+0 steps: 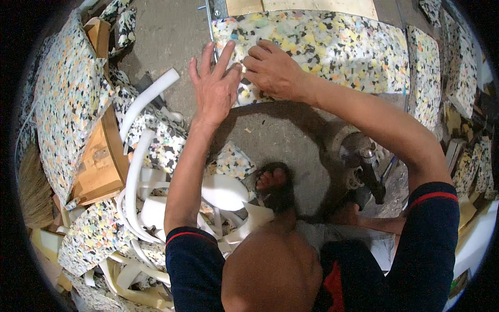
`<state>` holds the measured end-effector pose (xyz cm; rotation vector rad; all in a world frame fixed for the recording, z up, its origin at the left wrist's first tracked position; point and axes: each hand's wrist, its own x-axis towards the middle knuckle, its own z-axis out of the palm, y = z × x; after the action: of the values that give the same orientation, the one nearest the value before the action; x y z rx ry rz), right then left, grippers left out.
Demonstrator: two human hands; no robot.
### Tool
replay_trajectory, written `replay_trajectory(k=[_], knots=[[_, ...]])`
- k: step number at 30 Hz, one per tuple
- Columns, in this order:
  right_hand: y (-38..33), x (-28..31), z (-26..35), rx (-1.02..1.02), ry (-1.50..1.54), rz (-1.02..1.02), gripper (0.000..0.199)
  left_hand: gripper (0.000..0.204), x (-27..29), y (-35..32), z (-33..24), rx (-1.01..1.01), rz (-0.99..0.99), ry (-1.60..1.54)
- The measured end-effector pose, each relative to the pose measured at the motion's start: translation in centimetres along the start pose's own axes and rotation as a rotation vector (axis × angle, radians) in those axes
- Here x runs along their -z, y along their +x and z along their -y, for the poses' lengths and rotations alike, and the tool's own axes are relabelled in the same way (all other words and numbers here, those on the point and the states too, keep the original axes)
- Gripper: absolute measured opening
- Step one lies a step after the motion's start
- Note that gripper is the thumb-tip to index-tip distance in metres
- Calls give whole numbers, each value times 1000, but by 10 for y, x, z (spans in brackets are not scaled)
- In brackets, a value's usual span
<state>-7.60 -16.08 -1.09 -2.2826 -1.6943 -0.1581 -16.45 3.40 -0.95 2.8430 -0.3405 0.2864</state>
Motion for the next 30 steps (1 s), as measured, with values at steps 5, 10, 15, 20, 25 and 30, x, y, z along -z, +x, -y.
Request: replay_trajectory(k=[5, 10, 15, 20, 25, 30], knots=[[2, 12, -9, -129, 130, -62, 18, 20, 1, 2, 0, 26, -48, -23], [-48, 44, -27, -254, 251, -124, 24, 29, 5, -6, -12, 56, -68, -160], [-67, 34, -29, -253, 46, -47, 28, 24, -8, 6, -22, -3, -50, -57], [-50, 28, -32, -279, -27, -1, 23, 21, -12, 12, -21, -8, -98, -10], [-59, 50, -50, -395, 266, -253, 24, 36, -1, 4, -21, 13, -70, -122], [-82, 51, -45, -367, 67, -34, 30, 54, -4, -3, -29, 2, 18, -3]])
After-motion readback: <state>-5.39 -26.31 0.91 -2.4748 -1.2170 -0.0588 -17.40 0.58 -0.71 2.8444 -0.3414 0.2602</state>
